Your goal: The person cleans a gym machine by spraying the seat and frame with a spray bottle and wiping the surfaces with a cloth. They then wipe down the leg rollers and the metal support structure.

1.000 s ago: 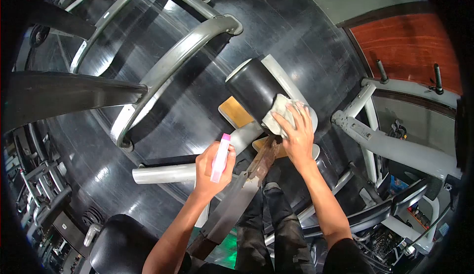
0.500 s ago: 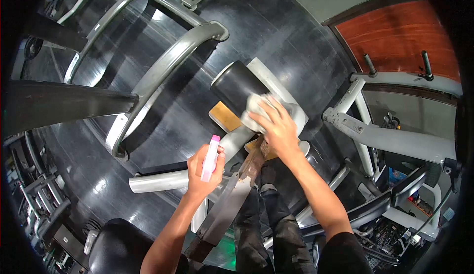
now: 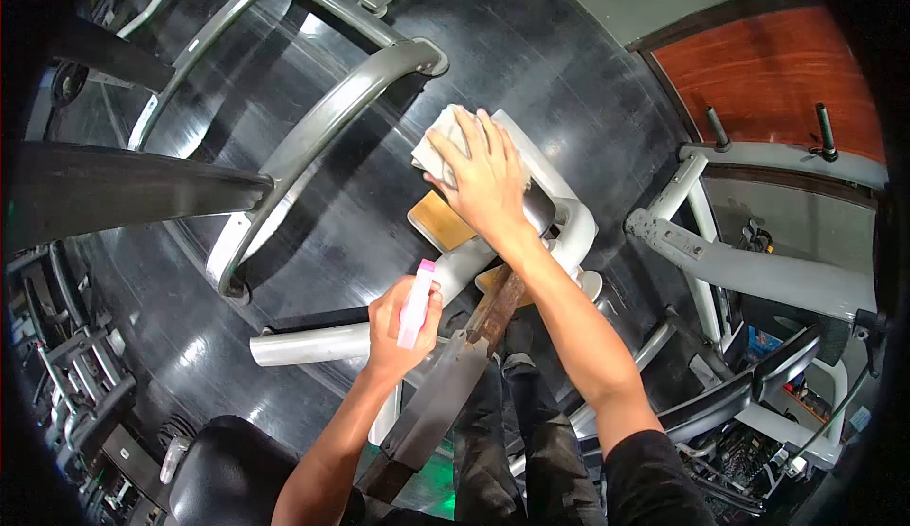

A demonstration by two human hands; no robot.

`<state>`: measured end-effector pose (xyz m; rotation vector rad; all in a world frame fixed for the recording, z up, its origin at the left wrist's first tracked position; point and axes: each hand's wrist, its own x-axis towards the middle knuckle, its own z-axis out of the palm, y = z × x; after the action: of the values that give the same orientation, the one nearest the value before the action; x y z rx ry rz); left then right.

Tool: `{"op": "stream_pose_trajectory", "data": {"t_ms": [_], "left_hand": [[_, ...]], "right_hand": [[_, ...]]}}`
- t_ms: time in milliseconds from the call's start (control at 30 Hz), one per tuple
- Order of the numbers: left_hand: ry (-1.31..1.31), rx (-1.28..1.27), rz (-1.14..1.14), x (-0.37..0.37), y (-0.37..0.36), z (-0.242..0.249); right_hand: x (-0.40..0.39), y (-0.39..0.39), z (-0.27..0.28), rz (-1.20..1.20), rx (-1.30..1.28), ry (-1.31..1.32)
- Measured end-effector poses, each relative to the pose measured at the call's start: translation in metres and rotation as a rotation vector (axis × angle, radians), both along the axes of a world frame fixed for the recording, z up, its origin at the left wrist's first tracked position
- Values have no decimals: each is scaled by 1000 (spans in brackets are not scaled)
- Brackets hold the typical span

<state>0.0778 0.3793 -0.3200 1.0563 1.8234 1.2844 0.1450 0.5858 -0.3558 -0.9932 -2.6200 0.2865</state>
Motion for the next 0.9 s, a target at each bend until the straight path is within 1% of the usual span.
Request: {"op": "stream_pose_trajectory", "data": {"t_ms": [67,167,200,233,267,367,433,500,533,600,633,700,767,833,900], "left_hand": [[-93,-110,36,-2,-1,3],[-55,-114,30,-1,-3,-2],[-55,-113,28,-1,-2,-3],[-34,-53,20,-1,-1,-3],[-16,7,13,-1,-1,-3],[23,23,35,-3,2,-1],[12,43,53,-3,5,5],[-1,64,66,-2,8,6],[34,108,69,-2,9,6],[71,156,73,-1,9,8],[44,106,53,-1,7,9],[18,53,27,1,5,8],[34,92,24,2,4,4],[11,55,14,3,1,1],[-10,24,8,4,0,0]], "right_hand": [[-5,0,-1,-21,7,-7],[10,-3,-1,-25,-33,32],[21,-3,-4,24,14,-30],[31,-4,-4,75,59,-91],[42,-8,2,83,5,-57],[92,-20,13,142,-41,-110],[135,-26,7,165,-26,-80],[173,-38,9,113,-159,-124],[187,-40,5,115,-158,-126],[206,-43,-7,-221,-483,99],[190,-36,-1,-277,-397,269],[146,-20,18,-352,-221,461],[88,-5,34,-150,27,463],[36,4,19,-6,-29,353],[-3,-7,-4,-9,43,-5]]}}
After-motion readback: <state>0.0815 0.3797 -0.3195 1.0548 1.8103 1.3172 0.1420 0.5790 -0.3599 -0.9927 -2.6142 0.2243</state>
